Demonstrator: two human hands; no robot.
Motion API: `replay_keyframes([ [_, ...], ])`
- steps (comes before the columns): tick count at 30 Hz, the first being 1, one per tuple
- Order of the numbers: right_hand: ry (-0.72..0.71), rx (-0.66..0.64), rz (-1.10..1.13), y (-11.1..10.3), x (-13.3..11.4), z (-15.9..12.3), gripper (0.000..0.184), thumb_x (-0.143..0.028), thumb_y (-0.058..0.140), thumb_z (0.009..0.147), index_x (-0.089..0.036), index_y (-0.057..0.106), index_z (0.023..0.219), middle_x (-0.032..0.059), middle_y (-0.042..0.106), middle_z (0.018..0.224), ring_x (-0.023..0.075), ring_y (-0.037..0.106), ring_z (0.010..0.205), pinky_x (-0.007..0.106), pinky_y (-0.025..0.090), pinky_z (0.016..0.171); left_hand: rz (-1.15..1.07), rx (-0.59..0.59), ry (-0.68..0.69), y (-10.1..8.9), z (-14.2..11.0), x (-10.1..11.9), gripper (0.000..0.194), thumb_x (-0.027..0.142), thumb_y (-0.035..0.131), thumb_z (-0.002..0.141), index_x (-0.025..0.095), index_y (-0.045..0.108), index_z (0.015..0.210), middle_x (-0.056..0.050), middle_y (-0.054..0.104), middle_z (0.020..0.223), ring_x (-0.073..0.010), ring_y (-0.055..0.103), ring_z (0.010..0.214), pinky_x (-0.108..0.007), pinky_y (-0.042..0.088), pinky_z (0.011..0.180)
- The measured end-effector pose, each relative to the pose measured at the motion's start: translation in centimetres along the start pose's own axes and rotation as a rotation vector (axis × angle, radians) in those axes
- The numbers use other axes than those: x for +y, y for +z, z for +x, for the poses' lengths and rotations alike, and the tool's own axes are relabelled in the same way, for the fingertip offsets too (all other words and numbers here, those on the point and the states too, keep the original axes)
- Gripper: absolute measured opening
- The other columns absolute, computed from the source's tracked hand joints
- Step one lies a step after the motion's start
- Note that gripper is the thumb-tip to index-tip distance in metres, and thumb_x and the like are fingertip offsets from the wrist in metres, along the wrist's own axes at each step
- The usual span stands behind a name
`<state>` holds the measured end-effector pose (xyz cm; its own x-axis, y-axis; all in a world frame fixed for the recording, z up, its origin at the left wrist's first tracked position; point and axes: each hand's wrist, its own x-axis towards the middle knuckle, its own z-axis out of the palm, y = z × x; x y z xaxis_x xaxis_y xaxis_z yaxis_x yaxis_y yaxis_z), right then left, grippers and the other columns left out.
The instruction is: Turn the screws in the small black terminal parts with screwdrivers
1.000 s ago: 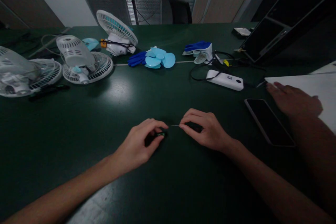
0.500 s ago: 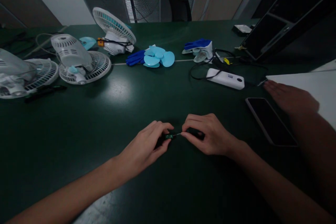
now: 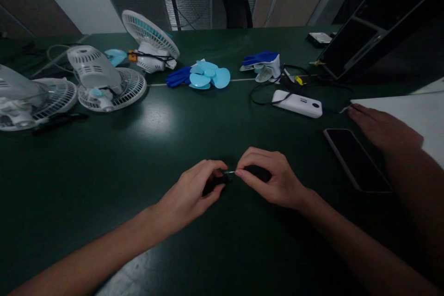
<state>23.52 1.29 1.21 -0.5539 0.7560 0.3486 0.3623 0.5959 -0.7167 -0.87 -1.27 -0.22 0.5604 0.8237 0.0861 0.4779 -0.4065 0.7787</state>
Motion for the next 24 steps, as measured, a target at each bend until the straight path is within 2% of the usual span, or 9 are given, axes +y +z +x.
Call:
replay_keyframes([
  [4,0.015,-0.030,-0.080,-0.2,1.0,-0.4,0.008,-0.025,0.064,0.094,-0.020,0.068,0.097,0.0030,0.068,0.090,0.0141,0.062,0.078,0.030,0.049,0.068,0.016,-0.011,0.003,-0.1,0.0,0.0,0.033,0.020,0.059,0.096,0.028,0.052,0.127,-0.001,0.061,0.104,-0.0149,0.061,0.088,-0.030,0.051,0.076],
  [8,0.045,0.019,-0.091,-0.4,1.3,-0.2,0.008,-0.026,0.063,0.095,-0.020,0.069,0.096,0.0028,0.068,0.089,0.0142,0.063,0.078,0.030,0.049,0.070,0.044,-0.021,0.011,-0.2,0.1,0.1,0.035,0.021,0.058,0.097,0.027,0.051,0.131,-0.003,0.061,0.106,-0.0162,0.060,0.089,-0.031,0.052,0.075],
  [13,0.108,0.144,-0.059,-0.5,1.1,0.2,0.009,-0.026,0.062,0.096,-0.021,0.069,0.093,0.0028,0.068,0.088,0.0150,0.063,0.078,0.030,0.049,0.069,0.072,-0.055,0.087,-0.5,0.3,0.5,0.024,0.025,0.051,0.102,0.025,0.057,0.126,-0.007,0.062,0.120,-0.0200,0.058,0.110,-0.038,0.052,0.094],
  [16,0.134,0.191,-0.057,-0.5,1.1,0.3,0.010,-0.027,0.062,0.096,-0.021,0.070,0.092,0.0024,0.069,0.086,0.0148,0.063,0.076,0.030,0.047,0.066,0.106,-0.066,0.131,-0.5,0.5,0.8,0.025,0.028,0.051,0.103,0.025,0.057,0.127,-0.007,0.062,0.126,-0.0196,0.058,0.117,-0.038,0.052,0.100],
  [20,0.144,0.194,-0.056,-0.5,1.3,0.2,0.012,-0.029,0.062,0.095,-0.021,0.070,0.091,0.0025,0.069,0.085,0.0150,0.063,0.075,0.030,0.047,0.065,0.255,-0.117,0.273,0.0,1.2,1.5,0.028,0.027,0.046,0.104,0.024,0.055,0.131,-0.008,0.061,0.139,-0.0230,0.051,0.136,-0.047,0.044,0.113],
  [24,0.144,0.187,-0.067,-0.5,1.3,0.2,0.011,-0.029,0.062,0.095,-0.021,0.070,0.091,0.0024,0.069,0.085,0.0150,0.063,0.075,0.030,0.047,0.066,0.353,-0.175,0.310,-0.5,1.1,1.1,0.030,0.024,0.043,0.105,0.022,0.053,0.134,-0.010,0.062,0.140,-0.0228,0.052,0.138,-0.045,0.045,0.112],
])
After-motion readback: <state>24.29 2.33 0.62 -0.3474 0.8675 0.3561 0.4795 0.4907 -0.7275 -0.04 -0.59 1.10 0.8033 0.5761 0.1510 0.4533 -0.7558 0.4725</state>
